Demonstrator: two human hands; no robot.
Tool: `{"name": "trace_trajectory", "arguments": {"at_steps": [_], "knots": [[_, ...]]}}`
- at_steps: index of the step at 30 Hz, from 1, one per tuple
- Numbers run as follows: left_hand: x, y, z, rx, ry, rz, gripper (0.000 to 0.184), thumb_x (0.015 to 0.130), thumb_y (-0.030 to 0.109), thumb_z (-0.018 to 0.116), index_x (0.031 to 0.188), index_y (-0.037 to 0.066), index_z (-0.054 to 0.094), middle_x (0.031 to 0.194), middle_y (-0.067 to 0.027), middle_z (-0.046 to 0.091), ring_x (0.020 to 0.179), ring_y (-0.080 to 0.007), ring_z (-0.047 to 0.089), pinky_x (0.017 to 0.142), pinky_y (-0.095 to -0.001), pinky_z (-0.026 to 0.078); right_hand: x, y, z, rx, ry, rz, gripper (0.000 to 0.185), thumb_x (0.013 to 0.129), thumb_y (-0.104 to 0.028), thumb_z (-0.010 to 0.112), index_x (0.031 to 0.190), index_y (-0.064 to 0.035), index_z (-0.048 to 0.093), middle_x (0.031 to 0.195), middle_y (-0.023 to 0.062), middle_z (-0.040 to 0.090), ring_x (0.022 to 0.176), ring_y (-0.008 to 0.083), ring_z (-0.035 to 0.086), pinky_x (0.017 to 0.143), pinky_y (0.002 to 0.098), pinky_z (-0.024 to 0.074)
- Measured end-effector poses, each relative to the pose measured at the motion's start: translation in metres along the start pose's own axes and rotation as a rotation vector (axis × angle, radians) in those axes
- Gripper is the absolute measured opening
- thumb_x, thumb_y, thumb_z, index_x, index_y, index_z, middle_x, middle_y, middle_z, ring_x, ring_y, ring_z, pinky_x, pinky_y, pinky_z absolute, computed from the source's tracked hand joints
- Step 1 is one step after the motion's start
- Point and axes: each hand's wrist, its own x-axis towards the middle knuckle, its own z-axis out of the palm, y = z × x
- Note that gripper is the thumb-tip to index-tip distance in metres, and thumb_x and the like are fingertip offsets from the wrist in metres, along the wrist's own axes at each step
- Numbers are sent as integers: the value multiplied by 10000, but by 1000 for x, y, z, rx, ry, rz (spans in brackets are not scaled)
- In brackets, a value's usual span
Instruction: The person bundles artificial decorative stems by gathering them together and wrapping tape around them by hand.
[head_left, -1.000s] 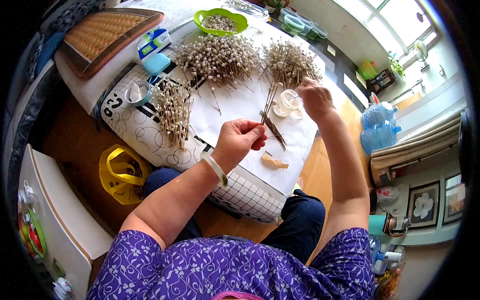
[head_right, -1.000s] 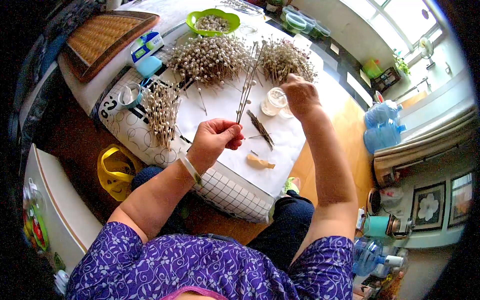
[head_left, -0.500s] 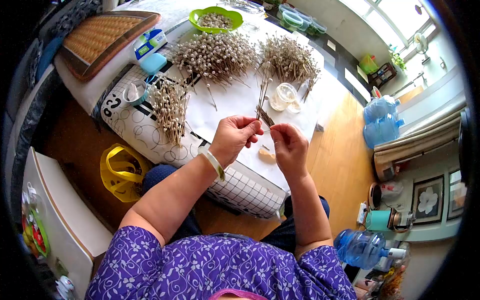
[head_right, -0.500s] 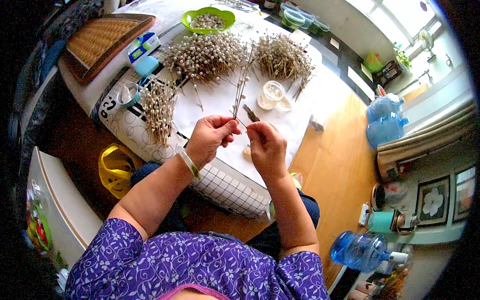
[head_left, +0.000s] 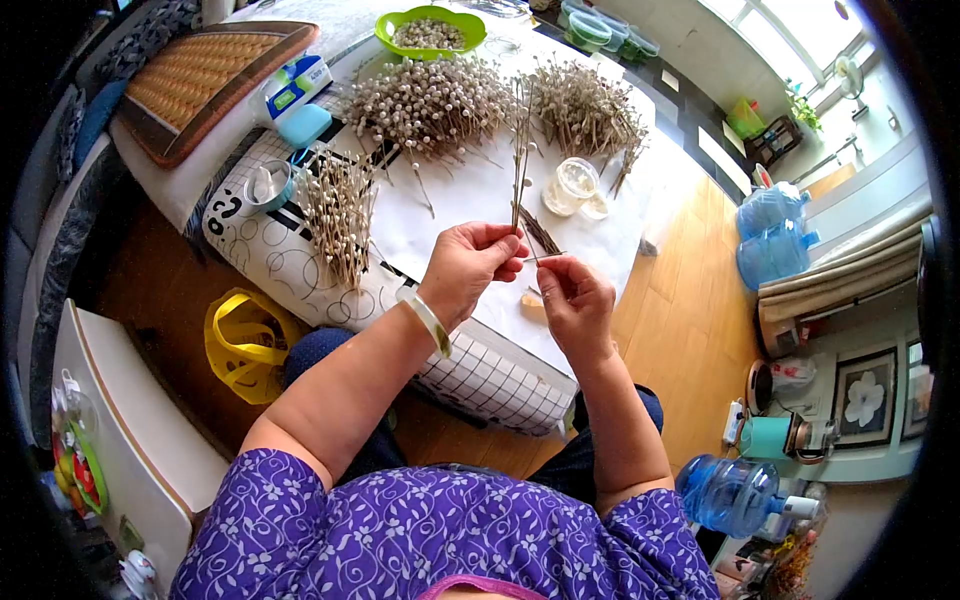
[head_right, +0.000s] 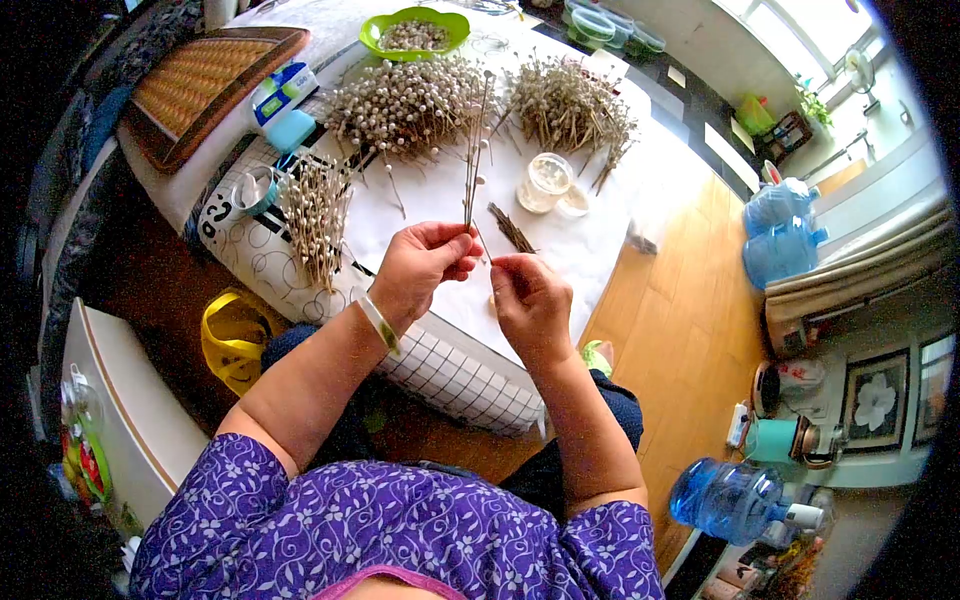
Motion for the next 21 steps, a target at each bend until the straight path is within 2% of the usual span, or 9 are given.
{"name": "trace_trajectory", "arguments": {"at_steps": [9,11,16,19,21], "knots": [[-2,1,1,20,-18,18,139,814,100,565,897,-6,597,761,-62,617,614,-81,551,571,-198,463,1,4,6,29,4,-21,37,739,-11,588,758,20,595,655,63,565,546,73,503,489,206,405],[0,-1,0,14,-23,17,133,813,121,569,902,28,603,775,-57,624,612,-70,555,561,-189,461,2,-1,8,33,11,-6,34,737,-9,586,755,18,595,643,62,563,543,76,507,487,208,406],[-1,0,2,8,-21,42,145,817,117,564,919,18,595,787,-68,622,619,-75,557,572,-192,468,2,-6,12,70,15,20,27,728,-4,584,745,16,590,618,73,555,533,93,518,485,217,410],[-1,-1,2,-8,-16,51,147,818,120,564,918,15,591,790,-73,621,621,-80,557,571,-194,469,3,-13,13,-61,13,-58,27,713,-5,585,736,9,584,616,96,551,519,134,530,486,235,420],[0,-1,2,-24,-18,59,147,818,121,564,916,14,590,791,-76,620,622,-82,558,569,-195,468,3,-14,13,-153,24,-127,21,704,-14,582,723,-6,576,634,122,560,520,192,549,491,263,437]]}}
